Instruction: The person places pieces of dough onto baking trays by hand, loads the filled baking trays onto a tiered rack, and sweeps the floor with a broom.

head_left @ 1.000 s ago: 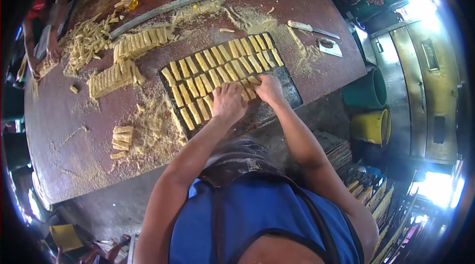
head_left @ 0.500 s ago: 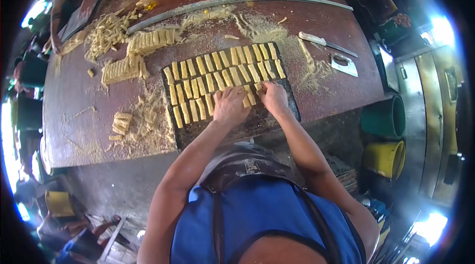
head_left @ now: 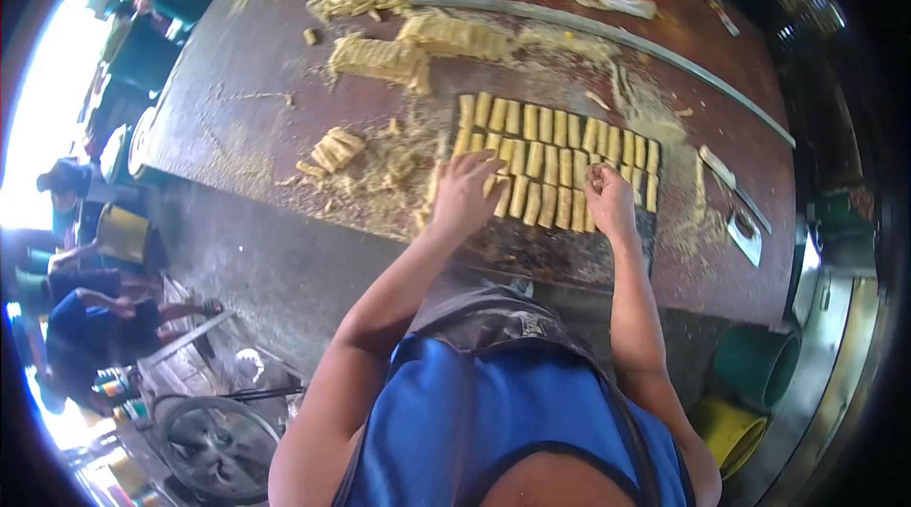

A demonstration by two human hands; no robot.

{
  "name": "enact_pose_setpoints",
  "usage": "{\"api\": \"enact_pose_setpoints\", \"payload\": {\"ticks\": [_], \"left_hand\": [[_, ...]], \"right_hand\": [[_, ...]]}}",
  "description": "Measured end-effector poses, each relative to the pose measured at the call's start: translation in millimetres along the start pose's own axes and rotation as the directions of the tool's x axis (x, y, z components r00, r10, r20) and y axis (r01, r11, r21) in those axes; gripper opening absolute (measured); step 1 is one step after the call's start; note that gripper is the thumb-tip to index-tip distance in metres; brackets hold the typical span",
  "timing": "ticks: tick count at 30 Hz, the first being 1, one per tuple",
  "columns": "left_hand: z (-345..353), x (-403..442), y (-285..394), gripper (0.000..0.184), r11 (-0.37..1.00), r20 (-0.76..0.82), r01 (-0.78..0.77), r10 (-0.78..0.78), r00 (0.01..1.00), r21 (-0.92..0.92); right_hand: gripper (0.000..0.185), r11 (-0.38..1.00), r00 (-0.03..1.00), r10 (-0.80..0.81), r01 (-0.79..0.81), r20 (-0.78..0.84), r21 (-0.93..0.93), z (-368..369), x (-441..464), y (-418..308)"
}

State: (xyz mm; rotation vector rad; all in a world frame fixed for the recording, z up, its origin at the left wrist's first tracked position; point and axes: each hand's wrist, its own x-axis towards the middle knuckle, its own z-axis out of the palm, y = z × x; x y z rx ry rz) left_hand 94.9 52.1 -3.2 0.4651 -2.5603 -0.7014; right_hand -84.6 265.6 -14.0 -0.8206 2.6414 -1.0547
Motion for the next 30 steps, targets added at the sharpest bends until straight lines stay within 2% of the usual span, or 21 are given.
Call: {"api": "enact_pose_setpoints", "payload": {"ticks": [2, 3, 4, 6, 8, 10, 13, 14, 15, 16, 18, 20, 21, 22, 24, 25, 26, 27, 28, 29, 30], "left_hand": [[-24.9, -7.2, -66.1, 0.028, 0.991, -0.126, 0.086, -0.099, 0.987, -0.105], [-43.9, -10.3, -88.7, 0.029, 0.984, -0.184, 0.164, -0.175, 0.967, -0.075], [-64.1, -13.1, -108.7, 0.029, 0.969, -0.238, 0.241, -0.246, 0.940, -0.051], [-101.0, -17.0, -149.0, 0.031, 0.915, -0.243, 0.367, -0.399, 0.884, -0.168], [-121.2, -21.2, -186.7, 0.035, 0.896, -0.287, 0.442, -0.432, 0.855, -0.030], [-138.5, -21.9, -205.9, 0.038, 0.875, -0.232, 0.482, -0.480, 0.846, -0.049], [-130.7, -32.0, -231.9, 0.042, 0.884, -0.168, 0.466, -0.465, 0.869, -0.033], [-135.6, -30.4, -227.8, 0.045, 0.873, -0.125, 0.483, -0.487, 0.865, -0.060], [-138.8, -31.2, -225.6, 0.043, 0.899, -0.130, 0.436, -0.437, 0.890, -0.042], [-140.4, -33.3, -225.6, 0.041, 0.922, -0.134, 0.387, -0.387, 0.912, -0.026], [-137.8, -39.5, -230.1, 0.042, 0.925, -0.136, 0.376, -0.380, 0.915, -0.052], [-137.0, -40.2, -232.4, 0.044, 0.929, -0.147, 0.362, -0.369, 0.918, -0.072], [-140.8, -37.3, -230.8, 0.043, 0.921, -0.099, 0.383, -0.389, 0.916, -0.072], [-142.7, -34.3, -229.7, 0.042, 0.914, -0.049, 0.401, -0.404, 0.913, -0.069], [-140.9, -33.4, -233.3, 0.039, 0.927, -0.052, 0.371, -0.374, 0.926, -0.049], [-140.7, -32.4, -235.6, 0.037, 0.937, -0.064, 0.348, -0.350, 0.935, -0.030], [-141.0, -31.5, -237.3, 0.037, 0.943, -0.056, 0.332, -0.333, 0.941, -0.028], [-141.4, -30.6, -238.1, 0.035, 0.941, -0.062, 0.337, -0.338, 0.939, -0.033], [-141.7, -28.2, -236.1, 0.033, 0.939, -0.068, 0.341, -0.343, 0.937, -0.040], [-141.4, -26.0, -232.9, 0.031, 0.914, -0.045, 0.404, -0.406, 0.913, -0.044], [-140.5, -23.4, -226.7, 0.032, 0.918, -0.106, 0.396, -0.395, 0.912, -0.020]], "right_hand": [[0.025, 0.996, 0.999, -0.052, 0.053, -0.010, 0.078, 22.3, 14.8, -39.8], [0.027, 0.984, 0.996, -0.079, 0.083, -0.030, 0.155, 33.3, 20.6, -65.0], [0.029, 0.975, 0.998, -0.041, 0.029, 0.052, 0.222, 47.0, 29.0, -93.3], [0.034, 0.970, 0.975, -0.121, 0.076, 0.187, 0.231, 89.3, 49.9, -141.5], [0.033, 0.983, 0.916, -0.114, 0.048, 0.384, 0.178, 135.1, 71.1, -204.6], [0.034, 0.976, 0.851, -0.206, 0.145, 0.482, 0.160, 189.7, 89.9, -253.5], [0.040, 0.995, 0.806, -0.093, 0.065, 0.584, 0.069, 272.0, 108.0, -297.2], [0.044, 0.993, 0.807, -0.082, 0.119, 0.585, -0.024, 288.1, 110.4, -306.0], [0.049, 0.978, 0.807, -0.069, 0.170, 0.586, -0.119, 296.0, 111.9, -313.0], [0.049, 0.978, 0.808, -0.058, 0.163, 0.586, -0.127, 299.4, 114.5, -316.3], [0.062, 0.977, 0.644, 0.081, 0.099, 0.761, -0.187, 302.3, 118.3, -320.3], [0.062, 0.970, 0.665, 0.021, 0.167, 0.747, -0.177, 303.8, 114.1, -319.0], [0.062, 0.959, 0.683, -0.046, 0.233, 0.729, -0.158, 304.3, 113.0, -317.2], [0.062, 0.961, 0.688, -0.044, 0.228, 0.724, -0.158, 303.6, 114.4, -314.8], [0.055, 0.988, 0.683, -0.060, 0.144, 0.728, -0.054, 298.8, 113.9, -305.0], [0.044, 0.999, 0.711, -0.034, -0.005, 0.703, 0.053, 290.6, 111.8, -299.2], [0.044, 0.998, 0.722, -0.029, -0.015, 0.691, 0.058, 286.7, 112.3, -285.8], [0.038, 0.884, 0.692, -0.043, -0.310, 0.721, 0.351, 286.4, 113.6, -265.2], [0.033, 0.607, 0.670, -0.080, -0.554, 0.738, 0.570, 277.3, 113.8, -253.1], [0.030, 0.514, 0.672, -0.098, -0.598, 0.735, 0.615, 268.2, 113.5, -240.3], [0.030, 0.507, 0.683, -0.094, -0.593, 0.724, 0.625, 254.8, 112.3, -234.4]]}}
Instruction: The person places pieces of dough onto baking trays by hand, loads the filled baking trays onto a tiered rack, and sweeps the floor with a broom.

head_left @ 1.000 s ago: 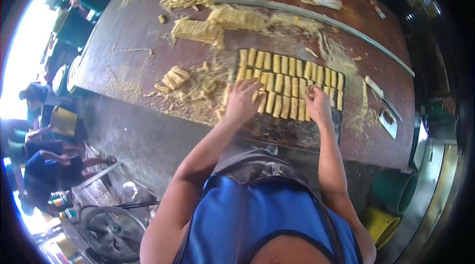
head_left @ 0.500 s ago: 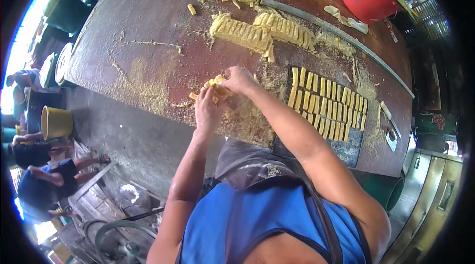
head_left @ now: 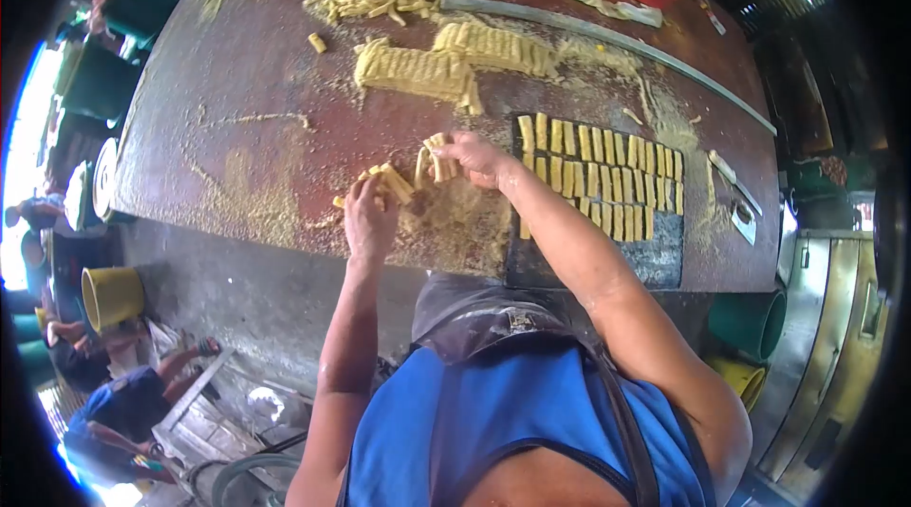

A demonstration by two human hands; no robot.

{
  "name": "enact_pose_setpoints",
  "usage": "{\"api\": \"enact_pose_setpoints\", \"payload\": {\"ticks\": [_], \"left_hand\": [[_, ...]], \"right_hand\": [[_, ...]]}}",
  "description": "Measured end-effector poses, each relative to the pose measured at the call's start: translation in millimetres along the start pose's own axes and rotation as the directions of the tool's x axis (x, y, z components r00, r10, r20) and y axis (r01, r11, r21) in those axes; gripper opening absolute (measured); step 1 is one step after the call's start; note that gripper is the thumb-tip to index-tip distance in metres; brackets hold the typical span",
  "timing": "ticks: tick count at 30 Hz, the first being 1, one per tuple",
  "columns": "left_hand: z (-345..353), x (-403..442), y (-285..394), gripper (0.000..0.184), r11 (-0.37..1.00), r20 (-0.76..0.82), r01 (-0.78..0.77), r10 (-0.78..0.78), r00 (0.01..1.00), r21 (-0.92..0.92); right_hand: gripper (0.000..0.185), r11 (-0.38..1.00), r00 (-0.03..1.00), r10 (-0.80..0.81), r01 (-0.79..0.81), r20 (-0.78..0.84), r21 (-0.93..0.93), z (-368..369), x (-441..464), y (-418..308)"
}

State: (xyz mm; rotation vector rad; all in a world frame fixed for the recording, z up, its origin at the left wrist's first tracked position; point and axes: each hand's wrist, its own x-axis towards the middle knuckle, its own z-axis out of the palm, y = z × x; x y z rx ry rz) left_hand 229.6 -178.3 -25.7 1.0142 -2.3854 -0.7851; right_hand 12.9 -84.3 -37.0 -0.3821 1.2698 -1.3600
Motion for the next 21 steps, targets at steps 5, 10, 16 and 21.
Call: {"api": "enact_pose_setpoints", "payload": {"ticks": [5, 10, 16, 21], "left_hand": [[20.7, -13.9, 43.6, 0.032, 0.987, -0.166, -0.163, 0.158, 0.973, -0.018], [79.5, -57.0, 123.9, 0.026, 0.976, -0.034, -0.155, 0.152, 0.988, -0.154], [190.3, -93.4, 247.8, 0.017, 0.843, 0.148, -0.480, 0.522, 0.840, -0.243], [250.5, -131.2, 324.6, 0.032, 0.826, 0.460, -0.555, 0.533, 0.710, -0.099]], "right_hand": [[0.033, 0.994, 0.993, -0.065, 0.073, -0.101, 0.079, -70.5, -93.1, -16.4], [0.029, 0.843, 0.778, -0.311, -0.039, -0.546, -0.537, -192.4, -252.7, -11.2], [0.048, 0.724, 0.642, -0.231, -0.389, -0.731, -0.570, -253.8, -350.0, 37.1], [0.044, 0.580, 0.524, -0.396, -0.494, -0.754, -0.648, -265.6, -353.6, 50.7]]}}
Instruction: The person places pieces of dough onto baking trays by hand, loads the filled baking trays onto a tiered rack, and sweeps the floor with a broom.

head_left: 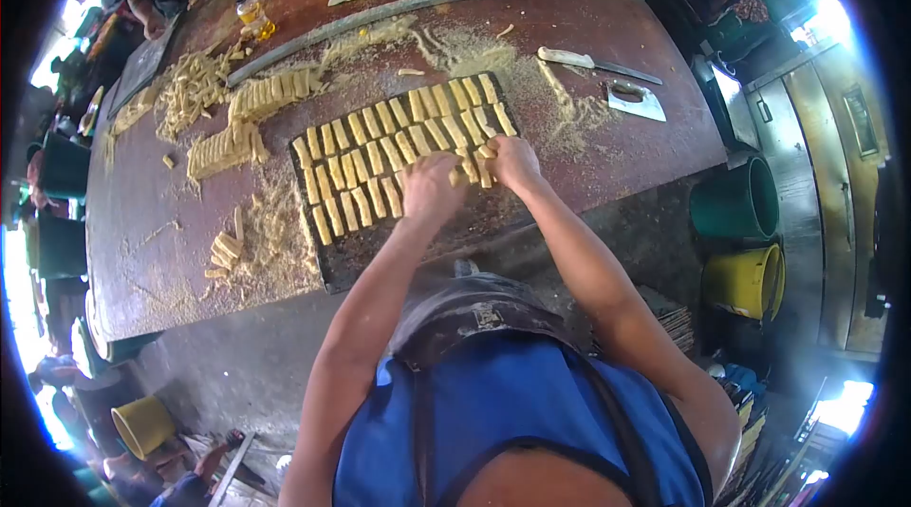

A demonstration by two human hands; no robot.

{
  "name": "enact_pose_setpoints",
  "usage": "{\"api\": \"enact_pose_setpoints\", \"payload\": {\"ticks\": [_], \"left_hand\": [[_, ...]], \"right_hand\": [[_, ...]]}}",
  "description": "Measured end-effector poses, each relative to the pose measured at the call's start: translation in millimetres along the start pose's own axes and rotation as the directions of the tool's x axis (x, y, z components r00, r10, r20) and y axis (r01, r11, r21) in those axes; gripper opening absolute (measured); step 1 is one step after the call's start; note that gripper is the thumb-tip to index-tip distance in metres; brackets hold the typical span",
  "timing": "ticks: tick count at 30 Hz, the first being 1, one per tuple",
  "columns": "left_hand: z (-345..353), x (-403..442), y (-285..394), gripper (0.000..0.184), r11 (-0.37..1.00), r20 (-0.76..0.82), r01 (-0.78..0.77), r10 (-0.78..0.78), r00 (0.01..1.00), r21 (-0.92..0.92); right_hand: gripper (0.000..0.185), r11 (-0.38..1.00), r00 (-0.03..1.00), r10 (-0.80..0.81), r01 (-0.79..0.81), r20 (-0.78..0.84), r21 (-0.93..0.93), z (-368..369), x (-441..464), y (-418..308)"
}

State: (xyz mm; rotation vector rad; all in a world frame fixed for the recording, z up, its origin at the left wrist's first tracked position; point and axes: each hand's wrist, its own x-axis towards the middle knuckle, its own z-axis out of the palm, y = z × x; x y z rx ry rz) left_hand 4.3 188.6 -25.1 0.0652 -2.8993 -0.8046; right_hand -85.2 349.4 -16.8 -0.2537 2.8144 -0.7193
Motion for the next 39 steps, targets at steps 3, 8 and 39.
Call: {"api": "enact_pose_setpoints", "payload": {"ticks": [3, 8, 39], "left_hand": [[8.6, -0.3, 28.8, 0.045, 0.995, 0.044, -0.087, 0.085, 0.995, 0.039], [25.2, 12.5, 30.6, 0.048, 0.989, 0.041, -0.146, 0.145, 0.989, 0.027], [-207.9, -147.6, -281.9, 0.035, 0.823, -0.557, 0.567, -0.481, 0.677, -0.021]], "right_hand": [[0.038, 0.999, 1.000, 0.001, 0.000, -0.025, 0.050, -2.1, 4.5, 16.7], [0.029, 0.976, 0.997, 0.072, -0.065, -0.027, 0.207, -1.9, 16.7, 28.6], [0.022, 0.700, 0.744, -0.668, 0.615, 0.029, 0.362, 111.2, -0.4, -217.3]]}}
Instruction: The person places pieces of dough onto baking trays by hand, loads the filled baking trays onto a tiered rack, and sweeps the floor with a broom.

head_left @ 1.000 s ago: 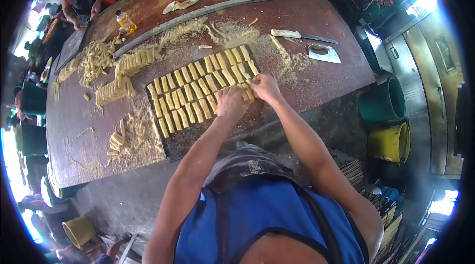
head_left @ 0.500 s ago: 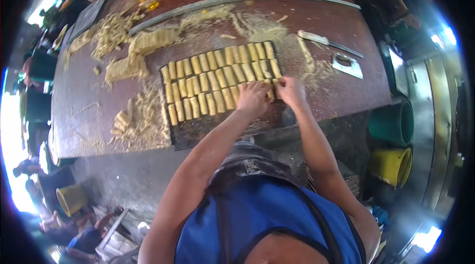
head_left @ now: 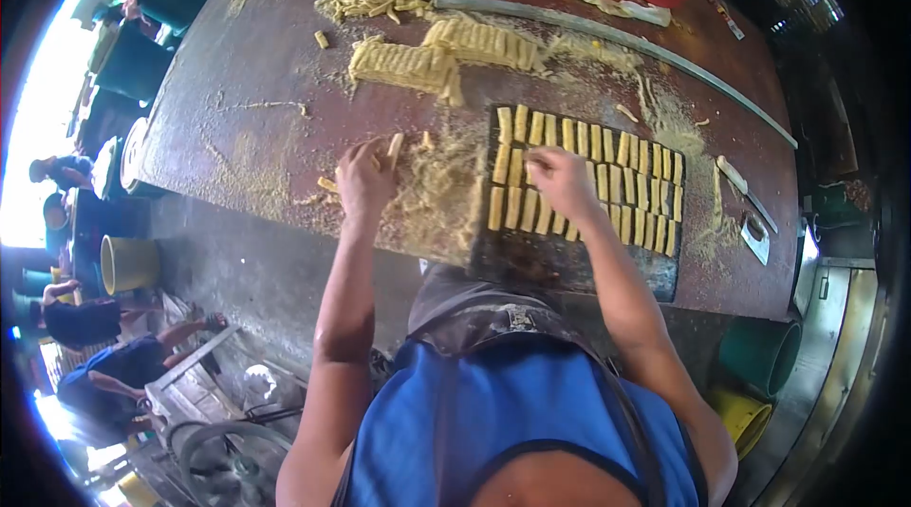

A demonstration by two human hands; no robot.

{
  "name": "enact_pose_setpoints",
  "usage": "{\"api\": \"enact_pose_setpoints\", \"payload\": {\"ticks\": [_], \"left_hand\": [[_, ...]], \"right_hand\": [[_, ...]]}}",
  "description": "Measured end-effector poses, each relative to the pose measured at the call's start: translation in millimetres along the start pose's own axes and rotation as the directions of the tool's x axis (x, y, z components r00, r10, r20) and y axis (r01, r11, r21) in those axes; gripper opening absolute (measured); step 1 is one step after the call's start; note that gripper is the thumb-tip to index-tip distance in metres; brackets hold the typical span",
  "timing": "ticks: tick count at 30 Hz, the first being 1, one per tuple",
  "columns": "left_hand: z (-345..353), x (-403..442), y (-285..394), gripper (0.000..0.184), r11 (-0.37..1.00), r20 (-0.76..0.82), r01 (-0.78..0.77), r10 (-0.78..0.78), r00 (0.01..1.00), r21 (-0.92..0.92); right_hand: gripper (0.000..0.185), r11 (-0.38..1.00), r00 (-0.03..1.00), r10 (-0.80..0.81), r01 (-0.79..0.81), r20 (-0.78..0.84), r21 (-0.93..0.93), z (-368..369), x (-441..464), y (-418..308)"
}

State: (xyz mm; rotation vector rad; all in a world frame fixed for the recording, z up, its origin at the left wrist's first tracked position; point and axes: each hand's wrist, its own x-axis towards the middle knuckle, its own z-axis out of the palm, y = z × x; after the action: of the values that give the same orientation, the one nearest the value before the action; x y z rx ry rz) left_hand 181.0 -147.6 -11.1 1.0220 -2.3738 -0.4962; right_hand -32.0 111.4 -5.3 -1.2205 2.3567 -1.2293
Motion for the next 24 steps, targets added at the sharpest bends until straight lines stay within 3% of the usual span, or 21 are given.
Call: {"api": "enact_pose_setpoints", "payload": {"ticks": [2, 3, 4, 5, 7, 9, 10, 12, 13, 14, 16, 18, 20, 21, 23, 24], "left_hand": [[-16.9, 14.9, -28.9, 0.038, 0.978, 0.092, 0.157, -0.170, 0.981, 0.137], [-18.4, 17.8, -39.3, 0.038, 0.979, 0.102, 0.163, -0.176, 0.979, 0.124], [-18.9, 20.5, -47.6, 0.039, 0.983, 0.215, 0.145, -0.167, 0.962, 0.114], [-20.2, 24.0, -54.5, 0.039, 0.987, 0.325, 0.121, -0.149, 0.934, 0.105], [-24.6, 28.7, -58.1, 0.039, 0.993, 0.330, 0.058, -0.090, 0.940, 0.105], [-30.7, 28.5, -56.8, 0.035, 0.995, 0.278, -0.039, 0.011, 0.961, 0.093], [-28.3, 29.4, -64.1, 0.035, 0.996, 0.289, -0.052, 0.028, 0.957, 0.077], [-24.5, 29.7, -71.4, 0.032, 0.983, 0.213, -0.069, 0.105, 0.971, -0.168], [-26.3, 26.7, -67.3, 0.029, 0.975, 0.219, -0.028, 0.078, 0.973, -0.221], [-26.7, 26.1, -61.9, 0.029, 0.971, 0.237, -0.037, 0.094, 0.967, -0.236], [-42.9, 17.8, -30.9, 0.029, 0.909, 0.463, 0.171, 0.028, 0.886, -0.381], [-42.3, 1.1, 5.9, 0.035, 0.880, 0.515, 0.175, 0.089, 0.853, -0.442], [-25.3, -13.4, 32.6, 0.031, 0.828, 0.639, 0.210, 0.214, 0.739, -0.520], [-14.9, -23.5, 45.8, 0.031, 0.838, 0.687, 0.202, 0.251, 0.682, -0.507], [-8.1, -37.0, 80.1, 0.035, 0.888, 0.803, 0.219, 0.229, 0.550, -0.404], [8.6, -48.8, 84.2, 0.037, 0.904, 0.787, 0.154, 0.251, 0.563, -0.398]], "right_hand": [[0.025, 1.000, 0.952, 0.010, -0.002, 0.306, -0.025, 51.5, 41.7, -57.7], [0.029, 0.980, 0.922, -0.133, 0.178, 0.363, -0.093, 88.1, 59.9, -67.3], [0.033, 0.923, 0.864, -0.265, 0.356, 0.429, -0.147, 124.8, 74.5, -69.0], [0.035, 0.913, 0.844, -0.269, 0.377, 0.464, -0.157, 155.5, 84.7, -72.8], [0.037, 0.907, 0.841, -0.255, 0.379, 0.477, -0.183, 178.1, 98.5, -90.5], [0.038, 0.800, 0.801, -0.078, 0.406, 0.594, -0.443, 177.2, 97.1, -111.4], [0.038, 0.799, 0.809, -0.059, 0.389, 0.584, -0.458, 174.6, 95.7, -114.3], [0.037, 0.818, 0.861, 0.121, 0.195, 0.493, -0.541, 164.2, 90.3, -112.5], [0.027, 0.808, 0.896, 0.048, 0.225, 0.441, -0.545, 156.0, 87.2, -102.4], [0.027, 0.806, 0.900, 0.073, 0.201, 0.430, -0.557, 140.4, 81.7, -91.3], [0.024, 0.958, 0.865, 0.271, -0.201, 0.421, -0.204, 94.3, 51.6, -83.6], [0.028, 0.959, 0.947, 0.251, -0.216, 0.201, -0.181, 50.1, 6.8, -76.6], [0.028, 0.888, 0.883, 0.413, -0.335, 0.223, -0.315, 17.6, -33.6, -71.8], [0.028, 0.877, 0.883, 0.438, -0.379, 0.167, -0.294, 14.9, -58.1, -60.4], [0.027, 0.885, 0.915, 0.383, -0.323, 0.128, -0.336, 18.2, -96.9, -38.1], [0.027, 0.888, 0.940, 0.325, -0.266, 0.103, -0.375, 19.1, -113.0, -33.1]]}}
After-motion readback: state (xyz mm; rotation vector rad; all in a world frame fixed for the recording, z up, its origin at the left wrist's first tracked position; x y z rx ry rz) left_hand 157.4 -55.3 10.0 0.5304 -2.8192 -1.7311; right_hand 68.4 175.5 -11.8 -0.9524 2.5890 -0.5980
